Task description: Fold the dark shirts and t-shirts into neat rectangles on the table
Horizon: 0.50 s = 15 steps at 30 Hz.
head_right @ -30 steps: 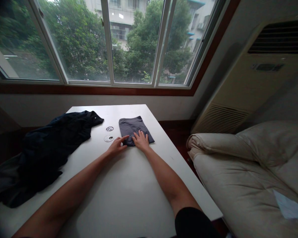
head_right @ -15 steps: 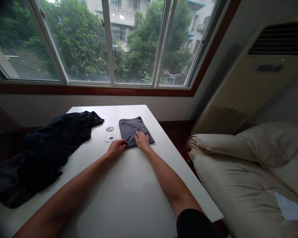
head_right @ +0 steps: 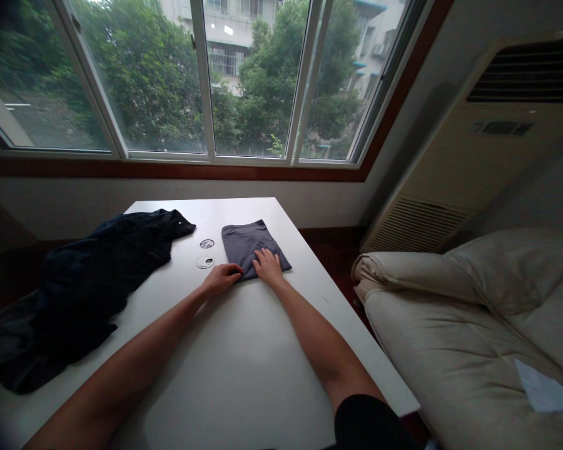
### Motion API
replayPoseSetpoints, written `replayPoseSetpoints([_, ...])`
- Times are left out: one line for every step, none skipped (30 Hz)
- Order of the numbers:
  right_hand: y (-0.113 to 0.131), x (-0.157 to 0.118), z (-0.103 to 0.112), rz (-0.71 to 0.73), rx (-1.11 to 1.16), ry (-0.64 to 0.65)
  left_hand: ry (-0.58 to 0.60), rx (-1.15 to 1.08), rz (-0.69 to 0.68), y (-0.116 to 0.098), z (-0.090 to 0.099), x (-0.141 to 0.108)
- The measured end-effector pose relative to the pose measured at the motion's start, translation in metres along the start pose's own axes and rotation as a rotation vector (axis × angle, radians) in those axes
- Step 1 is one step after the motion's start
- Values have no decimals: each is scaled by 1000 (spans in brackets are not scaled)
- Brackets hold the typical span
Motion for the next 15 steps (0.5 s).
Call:
replayPoseSetpoints([0,0,0,0,-2,1,1,-1,3,0,0,0])
replayPoseSetpoints([1,-1,0,-1,-2,0,0,-6,3,0,-1,0])
replayPoseSetpoints([1,-1,1,-1,-2,-4,-3,-13,0,0,-1,0])
replayPoseSetpoints([1,-2,1,-1,-1,-9,-8,-23,-4,0,-1,0])
replayPoseSetpoints([1,-2,2,0,1,-16,-15,-33,-8,0,-1,-1])
replayPoseSetpoints([1,-2,2,2,2,-23,-19,-42,-14,0,-1,-1])
replayPoseSetpoints([1,-2,2,5,3,-29,-22,-47,-20,-1,-1,-1])
replayPoseSetpoints([1,-2,2,8,3,-33,-19,-49,-22,-2,-1,-1])
replayPoseSetpoints([1,-2,2,12,2,-38,-12,-46,-19,-2,-1,-1])
replayPoseSetpoints([1,-2,2,17,1,-43,-2,-39,-12,-3,-1,0])
replayPoseSetpoints([1,-2,3,22,-1,-47,8,-30,-3,-3,-1,0])
replayPoseSetpoints([1,-2,3,27,-2,-51,16,-21,7,-4,-1,0])
replayPoseSetpoints([1,-2,4,31,-4,-55,22,-9,15,-4,0,0])
replayPoseSetpoints([1,-3,4,33,-6,-59,25,5,21,-5,0,0])
replayPoseSetpoints([2,-3,5,36,-9,-63,25,23,26,-5,1,0])
Point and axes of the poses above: each hand's wrist, its own x-axis towards the middle knuckle, its own z-axis out of the back of the hand, y = z × x, the point moved 7 cm from there along x, towards the middle knuckle
